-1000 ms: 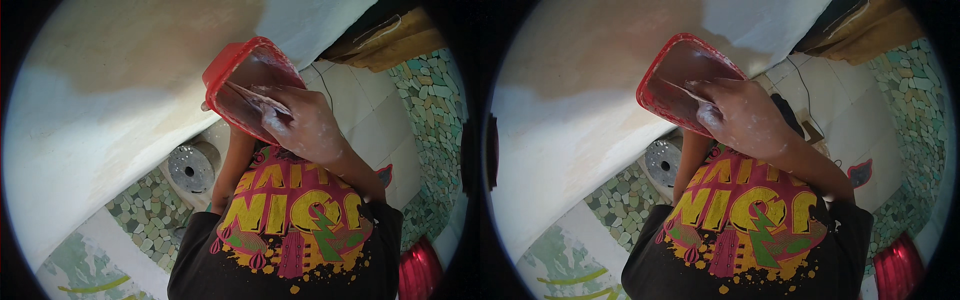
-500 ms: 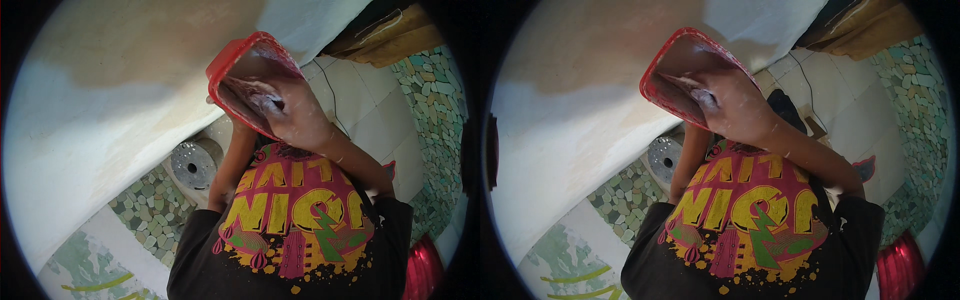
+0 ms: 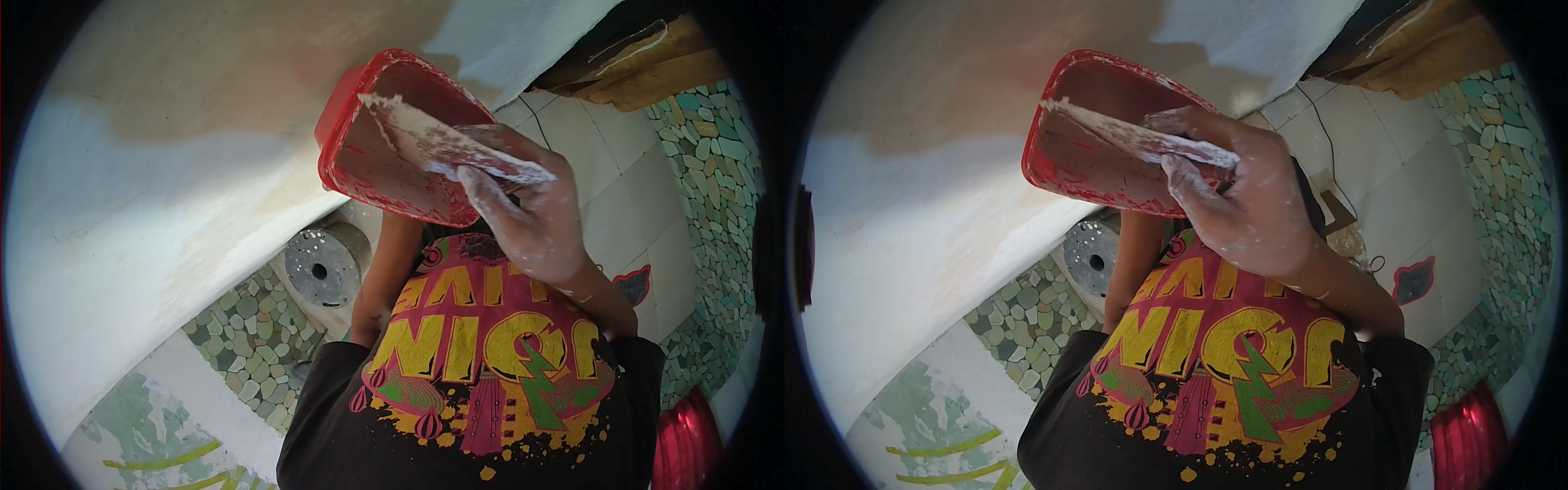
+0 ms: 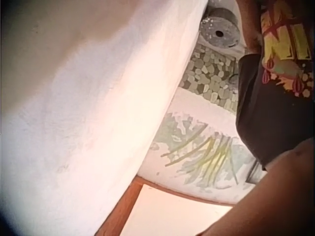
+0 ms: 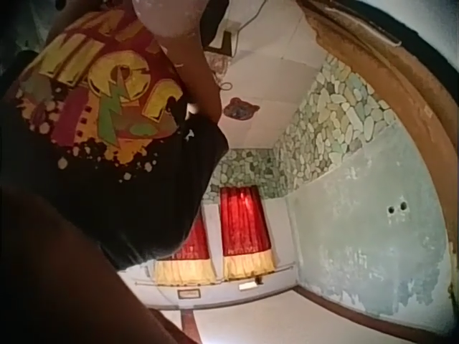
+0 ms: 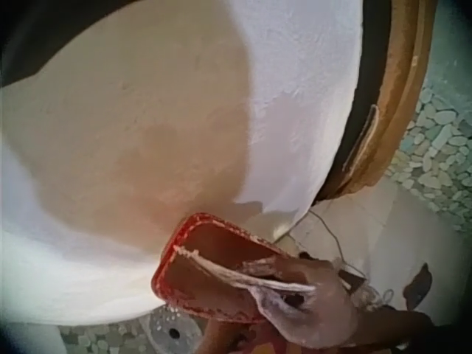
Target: The person is using a scraper to apply white wall putty or filler to a damaged area on a wall.
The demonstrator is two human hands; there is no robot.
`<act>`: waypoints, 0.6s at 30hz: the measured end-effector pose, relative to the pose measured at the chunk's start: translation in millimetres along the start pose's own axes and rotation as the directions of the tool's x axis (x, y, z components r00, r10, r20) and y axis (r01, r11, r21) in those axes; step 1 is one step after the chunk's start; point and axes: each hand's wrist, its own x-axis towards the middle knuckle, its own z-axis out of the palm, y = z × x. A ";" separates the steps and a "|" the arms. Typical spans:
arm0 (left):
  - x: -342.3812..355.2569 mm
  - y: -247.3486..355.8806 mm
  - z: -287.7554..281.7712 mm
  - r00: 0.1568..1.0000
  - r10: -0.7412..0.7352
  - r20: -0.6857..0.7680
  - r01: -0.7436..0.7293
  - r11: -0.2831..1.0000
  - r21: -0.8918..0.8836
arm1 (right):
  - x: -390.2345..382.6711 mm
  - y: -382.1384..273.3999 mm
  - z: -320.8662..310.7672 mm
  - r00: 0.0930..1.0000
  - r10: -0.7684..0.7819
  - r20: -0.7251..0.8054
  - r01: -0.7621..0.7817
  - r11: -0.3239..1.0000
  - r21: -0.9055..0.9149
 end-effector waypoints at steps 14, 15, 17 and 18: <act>-20.6 15.4 10.7 0.997 0.080 -0.021 -0.082 0.991 -0.102 | 16.2 -13.8 -14.8 0.984 0.046 0.170 0.024 0.923 -0.384; -4.0 12.3 9.7 0.997 0.080 -0.017 -0.082 0.990 -0.111 | 15.9 -12.4 -15.9 0.986 0.047 0.162 0.019 0.923 -0.385; -14.3 10.2 19.6 0.996 0.091 -0.016 -0.092 0.988 -0.127 | 13.7 -11.2 -14.0 0.961 0.200 0.193 -0.085 0.874 -0.478; -4.5 12.1 19.2 0.995 0.096 -0.015 -0.097 0.986 -0.136 | 11.0 -9.3 -11.9 0.961 0.200 0.191 -0.086 0.873 -0.479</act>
